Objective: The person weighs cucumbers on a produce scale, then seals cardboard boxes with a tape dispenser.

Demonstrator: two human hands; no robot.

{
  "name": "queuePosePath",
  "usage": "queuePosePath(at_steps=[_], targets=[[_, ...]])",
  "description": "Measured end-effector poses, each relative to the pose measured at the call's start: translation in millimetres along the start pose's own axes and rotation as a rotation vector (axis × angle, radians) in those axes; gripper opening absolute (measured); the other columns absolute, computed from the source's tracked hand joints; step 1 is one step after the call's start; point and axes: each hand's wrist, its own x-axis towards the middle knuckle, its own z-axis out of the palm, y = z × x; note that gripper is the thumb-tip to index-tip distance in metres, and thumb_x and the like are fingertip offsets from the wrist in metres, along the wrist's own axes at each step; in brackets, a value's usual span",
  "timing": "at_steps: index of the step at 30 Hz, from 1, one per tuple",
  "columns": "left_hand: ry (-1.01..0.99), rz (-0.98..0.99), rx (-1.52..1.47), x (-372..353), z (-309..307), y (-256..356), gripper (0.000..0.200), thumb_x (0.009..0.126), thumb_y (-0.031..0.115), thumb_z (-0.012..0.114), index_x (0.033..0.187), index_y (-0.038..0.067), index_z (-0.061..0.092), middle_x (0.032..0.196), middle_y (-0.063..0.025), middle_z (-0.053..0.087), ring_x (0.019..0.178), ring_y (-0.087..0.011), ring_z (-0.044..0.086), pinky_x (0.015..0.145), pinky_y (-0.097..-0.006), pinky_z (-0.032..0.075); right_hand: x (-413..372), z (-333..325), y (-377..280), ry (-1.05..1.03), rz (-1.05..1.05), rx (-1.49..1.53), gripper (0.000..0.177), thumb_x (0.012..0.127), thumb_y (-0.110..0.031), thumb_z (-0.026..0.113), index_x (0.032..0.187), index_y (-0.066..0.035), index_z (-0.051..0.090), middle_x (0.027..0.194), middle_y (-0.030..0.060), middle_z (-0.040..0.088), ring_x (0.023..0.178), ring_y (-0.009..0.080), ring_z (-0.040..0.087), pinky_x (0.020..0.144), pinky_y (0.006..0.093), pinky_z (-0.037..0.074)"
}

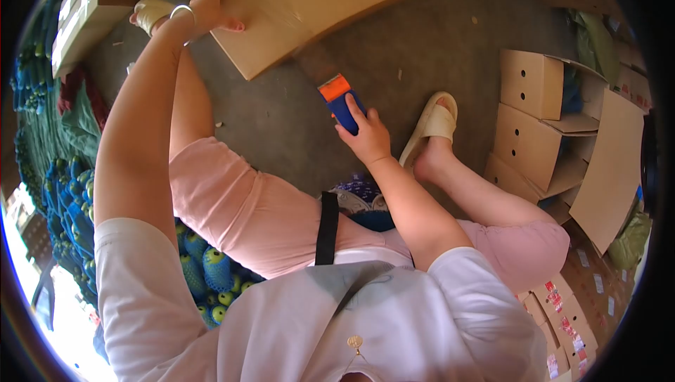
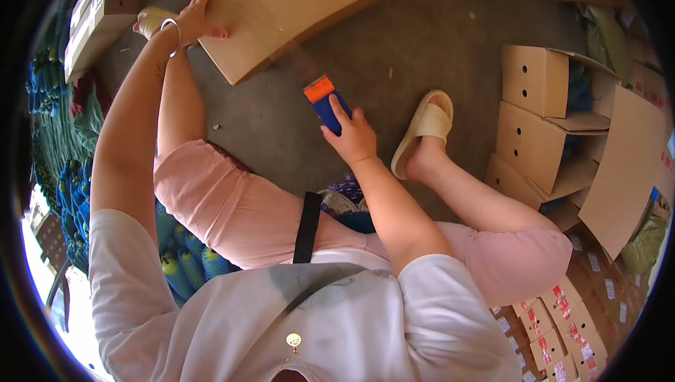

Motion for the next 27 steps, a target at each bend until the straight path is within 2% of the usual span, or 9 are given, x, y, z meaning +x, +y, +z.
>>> queuePosePath(at_steps=[6,12,14,15,17,19,23,24,27], targets=[[0.050,0.008,0.016,-1,8,-3,0.109,0.054,0.031,0.085,0.141,0.012,0.022,0.140,-0.0143,0.035,0.129,-0.0353,0.034,0.106,-0.0415,0.031,100,-20,-75,-0.123,0.143,-0.051,0.069,0.068,-0.039,0.067,0.133,-0.027,0.047,0.090,0.0152,0.062,0.078,0.0324,0.064,0.070,0.0400,0.052],[0.246,0.175,0.037,-24,23,-1,0.114,0.046,0.037,0.087,0.138,0.007,0.027,0.131,-0.0183,0.040,0.121,-0.0400,0.039,0.100,-0.0472,0.036,133,-17,-40,-0.392,0.307,0.272,0.046,0.066,-0.045,0.068,0.101,-0.015,0.068,0.079,0.0124,0.068,0.069,0.0222,0.067,0.063,0.0346,0.052],[0.258,0.022,0.005,-69,23,41,0.110,0.046,0.031,0.088,0.137,0.011,0.029,0.134,-0.0174,0.036,0.119,-0.0434,0.036,0.100,-0.0485,0.037,123,-27,-22,-0.528,0.249,0.129,0.050,0.065,-0.046,0.069,0.105,-0.016,0.067,0.079,0.0140,0.068,0.070,0.0228,0.067,0.064,0.0334,0.052],[0.399,0.112,0.034,-86,38,48,0.100,0.053,0.026,0.085,0.136,0.013,0.031,0.131,-0.0149,0.039,0.116,-0.0412,0.039,0.094,-0.0473,0.043,110,-59,-29,-0.684,0.223,0.049,0.056,0.067,-0.042,0.068,0.114,-0.013,0.063,0.089,0.0136,0.069,0.082,0.0200,0.067,0.073,0.0319,0.051],[0.389,0.058,0.071,-122,44,82,0.084,0.060,0.020,0.081,0.130,0.014,0.036,0.124,-0.0118,0.043,0.112,-0.0380,0.042,0.087,-0.0448,0.048,86,-74,22,-0.907,0.019,0.409,0.062,0.068,-0.035,0.068,0.123,-0.009,0.058,0.109,0.0105,0.065,0.100,0.0175,0.061,0.087,0.0301,0.046],[0.371,0.110,0.048,-147,47,100,0.066,0.062,0.017,0.079,0.119,0.018,0.044,0.115,-0.0086,0.046,0.108,-0.0337,0.045,0.081,-0.0426,0.050,70,-141,41,-1.030,0.056,0.626,0.066,0.069,-0.035,0.069,0.126,-0.004,0.055,0.126,0.0083,0.055,0.112,0.0179,0.053,0.096,0.0305,0.041],[0.272,0.080,-0.036,-177,61,128,0.074,0.057,0.017,0.082,0.121,0.016,0.045,0.116,-0.0102,0.043,0.110,-0.0343,0.042,0.085,-0.0424,0.049,58,-239,79,-0.301,0.041,1.497,0.069,0.077,-0.040,0.067,0.129,-0.001,0.045,0.122,0.0109,0.054,0.111,0.0187,0.053,0.097,0.0342,0.042],[0.248,0.074,-0.045,-182,66,132,0.075,0.057,0.018,0.082,0.122,0.016,0.045,0.116,-0.0104,0.043,0.109,-0.0344,0.043,0.086,-0.0429,0.049,66,-256,81,0.024,0.211,1.543,0.057,0.080,-0.040,0.064,0.122,-0.003,0.050,0.114,0.0082,0.057,0.107,0.0179,0.054,0.093,0.0338,0.044],[0.162,0.092,-0.274,-185,94,117,0.071,0.065,0.022,0.079,0.125,0.014,0.043,0.119,-0.0127,0.042,0.113,-0.0363,0.042,0.092,-0.0426,0.045,116,-279,110,0.256,0.107,1.596,0.048,0.086,-0.033,0.058,0.123,-0.004,0.049,0.112,0.0038,0.057,0.103,0.0136,0.054,0.089,0.0303,0.044]])
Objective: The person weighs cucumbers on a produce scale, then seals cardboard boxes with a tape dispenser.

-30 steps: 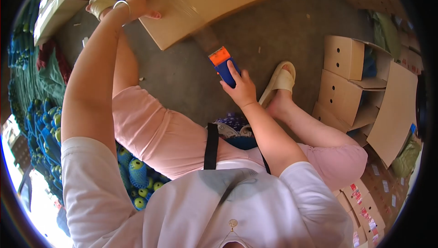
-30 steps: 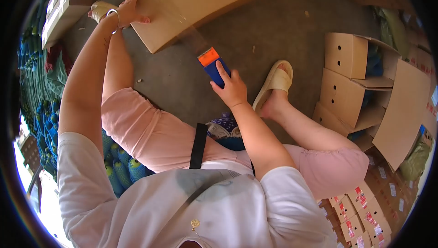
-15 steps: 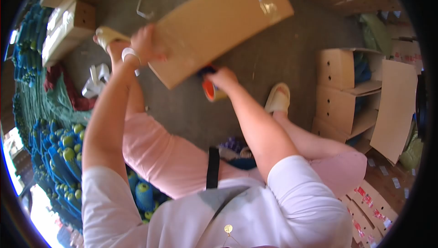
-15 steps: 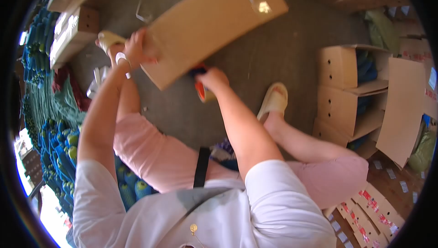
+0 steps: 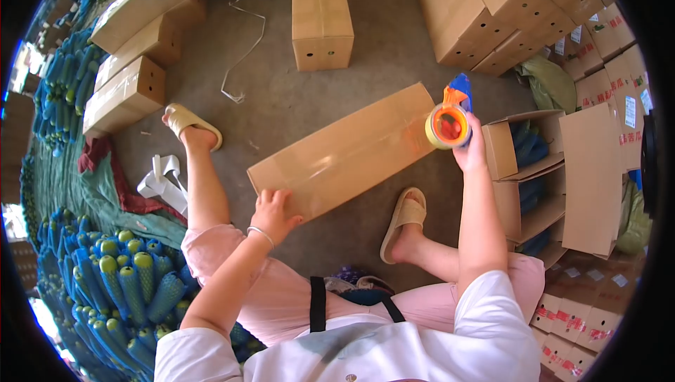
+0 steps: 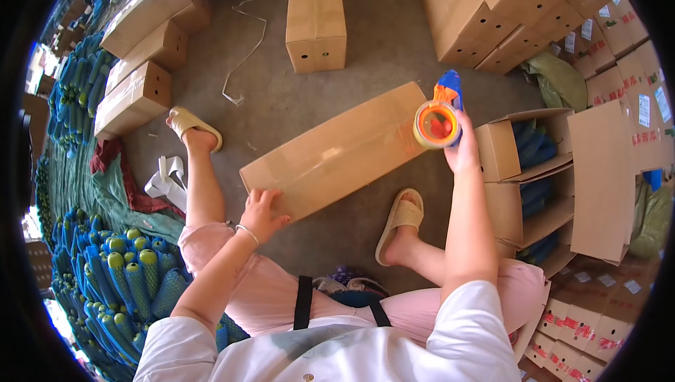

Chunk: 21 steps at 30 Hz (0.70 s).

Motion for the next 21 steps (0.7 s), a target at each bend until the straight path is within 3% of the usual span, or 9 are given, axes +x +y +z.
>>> queuePosePath(at_steps=[1,3,7,9,11,15,17,18,21], targets=[[0.003,0.005,0.004,1,9,-8,0.071,0.065,0.022,0.079,0.125,0.014,0.043,0.119,-0.0127,0.042,0.113,-0.0363,0.042,0.092,-0.0426,0.045,8,6,-4,0.047,-0.046,-0.094,0.051,0.087,-0.028,0.057,0.130,-0.003,0.045,0.118,0.0043,0.056,0.106,0.0139,0.053,0.092,0.0301,0.042],[0.370,-0.303,-0.389,9,25,-20,0.071,0.068,0.027,0.077,0.127,0.012,0.041,0.128,-0.0131,0.039,0.120,-0.0353,0.039,0.097,-0.0391,0.041,25,0,1,0.113,-0.302,-0.369,0.054,0.087,-0.024,0.057,0.134,-0.003,0.042,0.124,0.0063,0.052,0.110,0.0154,0.051,0.095,0.0273,0.038],[0.541,-0.578,-0.478,25,47,-37,0.065,0.076,0.030,0.073,0.128,0.010,0.040,0.129,-0.0125,0.043,0.121,-0.0327,0.042,0.095,-0.0400,0.042,14,-1,27,0.264,-0.343,0.029,0.049,0.086,-0.022,0.055,0.131,-0.006,0.042,0.119,0.0062,0.053,0.107,0.0177,0.054,0.095,0.0334,0.041],[0.126,-0.738,-1.423,23,47,-38,0.061,0.083,0.033,0.067,0.131,0.011,0.037,0.127,-0.0121,0.049,0.116,-0.0314,0.048,0.092,-0.0458,0.043,8,4,49,0.287,-0.346,0.154,0.046,0.088,-0.024,0.052,0.130,-0.008,0.042,0.119,0.0062,0.053,0.110,0.0189,0.053,0.096,0.0353,0.042],[0.127,-0.853,-1.456,16,48,-23,0.052,0.088,0.035,0.061,0.129,0.011,0.040,0.119,-0.0101,0.056,0.112,-0.0310,0.053,0.089,-0.0531,0.045,26,4,59,0.220,-0.407,0.197,0.044,0.089,-0.024,0.051,0.130,-0.011,0.042,0.120,0.0056,0.053,0.111,0.0187,0.052,0.097,0.0358,0.041],[-0.238,-1.065,-1.696,-14,56,61,0.065,0.085,0.048,0.058,0.134,0.012,0.035,0.136,-0.0135,0.042,0.128,-0.0332,0.037,0.101,-0.0566,0.033,88,20,54,0.169,-0.265,0.372,0.030,0.088,-0.029,0.055,0.109,-0.007,0.057,0.113,0.0036,0.059,0.106,0.0149,0.055,0.093,0.0316,0.044],[-0.349,-1.211,-1.864,-10,87,90,0.071,0.084,0.051,0.058,0.136,0.011,0.033,0.141,-0.0149,0.036,0.132,-0.0344,0.030,0.105,-0.0566,0.027,85,57,30,0.040,-0.180,0.286,0.036,0.088,-0.031,0.055,0.115,-0.007,0.054,0.114,0.0053,0.058,0.109,0.0177,0.055,0.093,0.0357,0.045],[-0.390,-1.135,-1.943,-1,111,94,0.070,0.084,0.051,0.057,0.136,0.011,0.034,0.139,-0.0155,0.037,0.130,-0.0350,0.031,0.105,-0.0562,0.028,81,65,17,-0.027,-0.070,0.226,0.057,0.086,-0.035,0.058,0.137,-0.018,0.039,0.122,-0.0010,0.051,0.102,0.0143,0.053,0.086,0.0372,0.045],[-0.446,-0.946,-2.072,53,147,119,0.065,0.086,0.049,0.056,0.134,0.010,0.037,0.135,-0.0166,0.040,0.123,-0.0352,0.039,0.102,-0.0548,0.033,51,77,-43,-0.190,-0.175,-0.132,0.060,0.086,-0.029,0.059,0.139,-0.010,0.037,0.116,0.0015,0.056,0.098,0.0097,0.054,0.085,0.0259,0.044]])
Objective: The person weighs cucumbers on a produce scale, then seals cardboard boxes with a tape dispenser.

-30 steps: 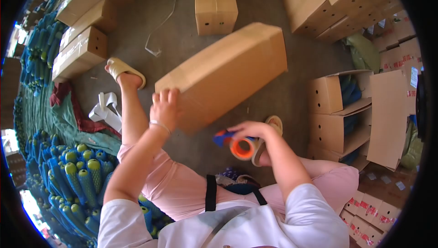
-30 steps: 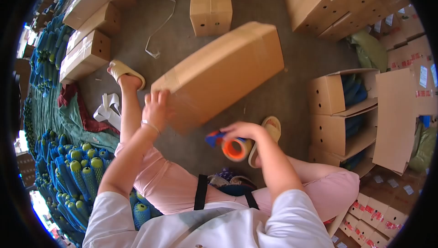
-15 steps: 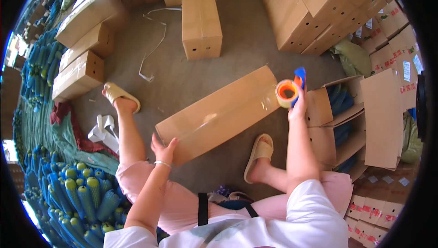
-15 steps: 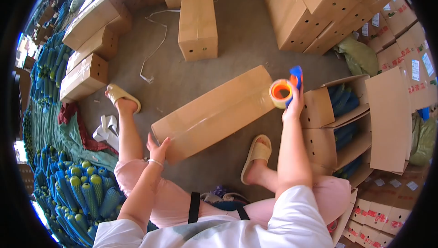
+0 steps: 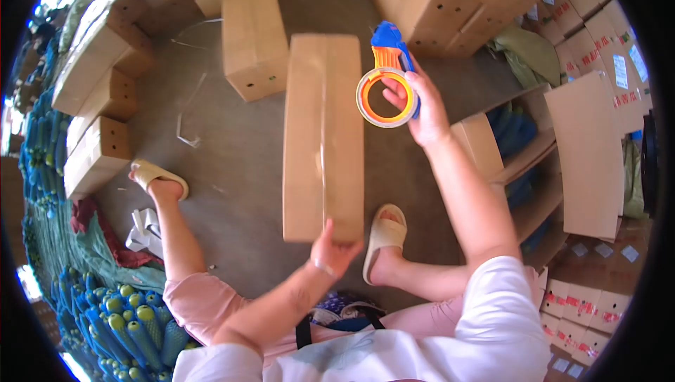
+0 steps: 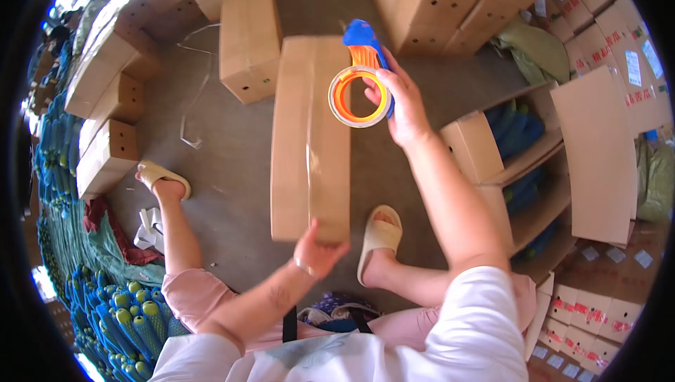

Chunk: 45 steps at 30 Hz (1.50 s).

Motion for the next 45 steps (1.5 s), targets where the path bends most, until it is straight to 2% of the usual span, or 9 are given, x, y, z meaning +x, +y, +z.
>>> queuePosePath(at_steps=[3,6,9,13,19,26,31,39,45], targets=[[-0.061,0.149,-0.041,51,98,35,0.053,0.088,0.038,0.058,0.127,0.006,0.041,0.123,-0.0196,0.045,0.112,-0.0356,0.047,0.097,-0.0511,0.040,-32,-57,-40,-0.091,-0.035,-0.436,0.062,0.084,-0.026,0.064,0.137,-0.004,0.040,0.127,0.0053,0.052,0.111,0.0131,0.050,0.093,0.0276,0.041],[-0.210,0.126,0.034,115,168,100,0.057,0.089,0.032,0.056,0.131,0.001,0.033,0.130,-0.0227,0.039,0.118,-0.0393,0.043,0.098,-0.0504,0.041,-77,-126,-71,0.024,0.156,-1.072,0.064,0.076,-0.029,0.070,0.135,-0.017,0.046,0.131,0.0164,0.049,0.121,0.0205,0.047,0.100,0.0288,0.035],[-0.171,0.634,0.667,85,217,116,0.067,0.091,0.026,0.053,0.144,0.006,0.018,0.141,-0.0161,0.035,0.126,-0.0361,0.038,0.094,-0.0490,0.043,-102,-188,-72,0.173,0.411,-1.560,0.063,0.070,-0.030,0.073,0.129,-0.031,0.052,0.132,0.0258,0.046,0.123,0.0271,0.047,0.101,0.0288,0.034],[-0.302,0.513,1.007,46,171,118,0.044,0.093,0.027,0.052,0.133,0.009,0.043,0.123,-0.0117,0.055,0.110,-0.0230,0.055,0.088,-0.0369,0.046,-101,-209,-59,0.096,0.622,-1.032,0.060,0.076,-0.027,0.070,0.131,-0.009,0.051,0.110,0.0065,0.063,0.097,0.0104,0.058,0.087,0.0229,0.042],[0.077,0.565,1.094,-29,18,125,0.034,0.092,0.024,0.054,0.121,0.008,0.053,0.108,-0.0074,0.064,0.097,-0.0160,0.061,0.081,-0.0304,0.048,-62,-234,-48,0.141,0.487,-0.765,0.061,0.078,-0.025,0.067,0.133,-0.007,0.047,0.116,0.0084,0.060,0.101,0.0120,0.057,0.090,0.0239,0.041],[0.248,0.722,0.961,-110,-47,137,0.026,0.092,0.019,0.052,0.115,0.008,0.055,0.098,-0.0054,0.064,0.086,-0.0126,0.060,0.076,-0.0268,0.049,-56,-252,-71,0.109,0.649,-0.774,0.057,0.084,-0.019,0.063,0.135,-0.005,0.043,0.121,0.0081,0.057,0.106,0.0133,0.056,0.093,0.0267,0.043],[0.201,0.801,0.836,-83,-58,140,0.024,0.092,0.018,0.052,0.112,0.006,0.056,0.094,-0.0049,0.064,0.084,-0.0121,0.060,0.075,-0.0262,0.049,-68,-226,-71,-0.117,0.608,-1.140,0.065,0.074,-0.024,0.074,0.132,-0.008,0.048,0.118,0.0080,0.061,0.104,0.0128,0.056,0.092,0.0265,0.042],[-0.103,0.735,1.044,-78,-30,121,0.024,0.093,0.009,0.051,0.114,-0.002,0.054,0.096,-0.0058,0.062,0.088,-0.0111,0.058,0.080,-0.0252,0.047,-79,-141,-19,0.121,0.373,-1.781,0.051,0.066,-0.047,0.068,0.112,-0.025,0.061,0.094,0.0043,0.068,0.087,0.0270,0.065,0.082,0.0325,0.048],[-0.074,0.852,0.966,-97,-21,135,0.024,0.094,0.012,0.050,0.114,0.000,0.055,0.094,-0.0040,0.063,0.084,-0.0087,0.057,0.077,-0.0224,0.046,-95,-45,24,0.131,0.200,-1.910,0.066,0.062,-0.050,0.070,0.121,-0.022,0.059,0.085,0.0107,0.068,0.077,0.0279,0.066,0.074,0.0359,0.051]])
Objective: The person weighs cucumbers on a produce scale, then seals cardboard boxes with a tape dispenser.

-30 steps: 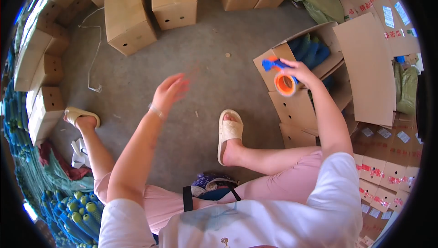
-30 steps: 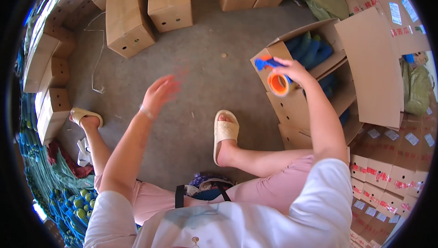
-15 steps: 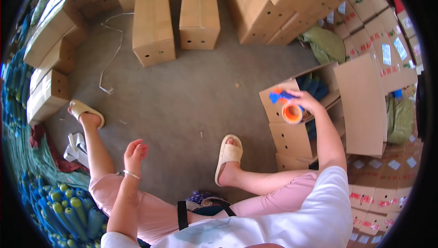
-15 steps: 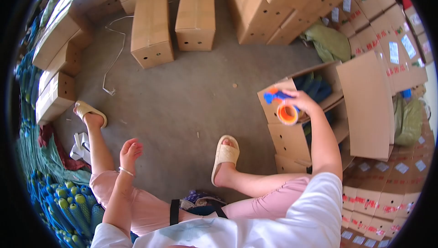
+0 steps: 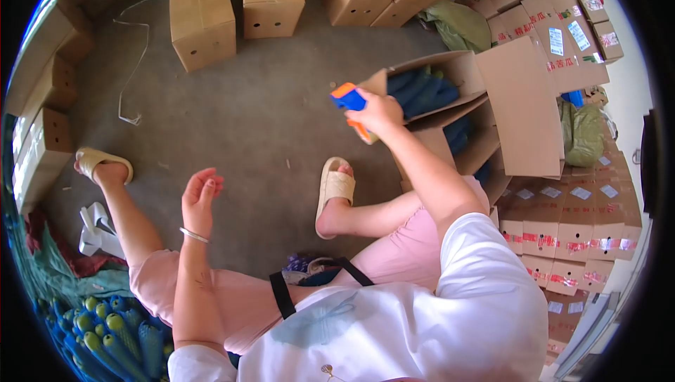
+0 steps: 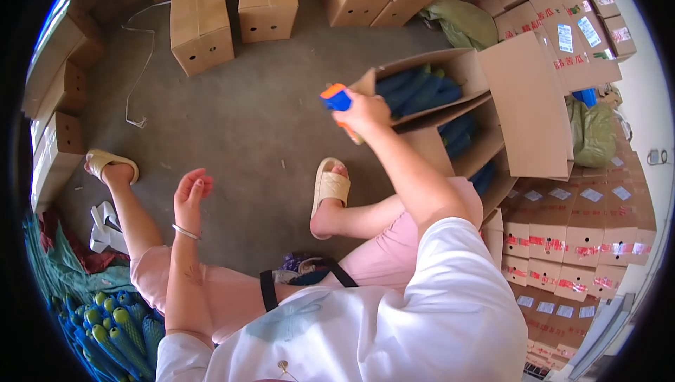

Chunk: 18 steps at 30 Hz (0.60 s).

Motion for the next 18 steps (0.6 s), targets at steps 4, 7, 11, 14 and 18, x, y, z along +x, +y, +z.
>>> queuePosePath(at_steps=[4,7,11,14,18], targets=[[0.009,0.041,-0.041,8,-15,-2,0.024,0.095,0.015,0.050,0.114,0.003,0.056,0.095,-0.0037,0.063,0.082,-0.0087,0.057,0.077,-0.0231,0.047,-45,-28,-117,-0.185,-0.134,0.346,0.071,0.061,-0.049,0.072,0.125,-0.021,0.056,0.080,0.0132,0.068,0.072,0.0285,0.066,0.070,0.0342,0.052],[0.123,0.020,-0.121,11,-28,5,0.026,0.095,0.019,0.048,0.114,0.002,0.056,0.099,-0.0058,0.063,0.088,-0.0119,0.059,0.077,-0.0255,0.048,-72,-3,-188,-0.321,-0.334,0.878,0.070,0.067,-0.037,0.074,0.127,-0.009,0.053,0.097,0.0132,0.067,0.084,0.0175,0.066,0.077,0.0283,0.049],[0.098,-0.110,-0.191,16,-77,9,0.034,0.092,0.030,0.050,0.112,0.003,0.058,0.099,-0.0043,0.062,0.089,-0.0138,0.059,0.076,-0.0273,0.048,-96,-30,-228,-0.724,-0.454,1.698,0.073,0.071,-0.022,0.075,0.133,-0.001,0.044,0.116,0.0104,0.059,0.100,0.0148,0.057,0.090,0.0297,0.044],[0.203,-0.015,0.728,20,-96,17,0.037,0.090,0.032,0.053,0.115,0.004,0.057,0.080,-0.0095,0.062,0.076,-0.0214,0.060,0.071,-0.0349,0.048,-72,-85,-167,-0.565,-0.547,1.546,0.077,0.070,-0.021,0.074,0.136,-0.001,0.039,0.127,0.0116,0.051,0.114,0.0179,0.051,0.101,0.0337,0.038],[-0.058,-0.047,1.345,45,-83,37,0.038,0.086,0.037,0.055,0.112,0.008,0.057,0.102,-0.0207,0.060,0.095,-0.0366,0.058,0.080,-0.0429,0.046,-13,-114,-36,0.152,-0.749,0.611,0.068,0.069,-0.012,0.071,0.133,-0.011,0.047,0.097,0.0094,0.058,0.088,0.0188,0.057,0.082,0.0301,0.045]])
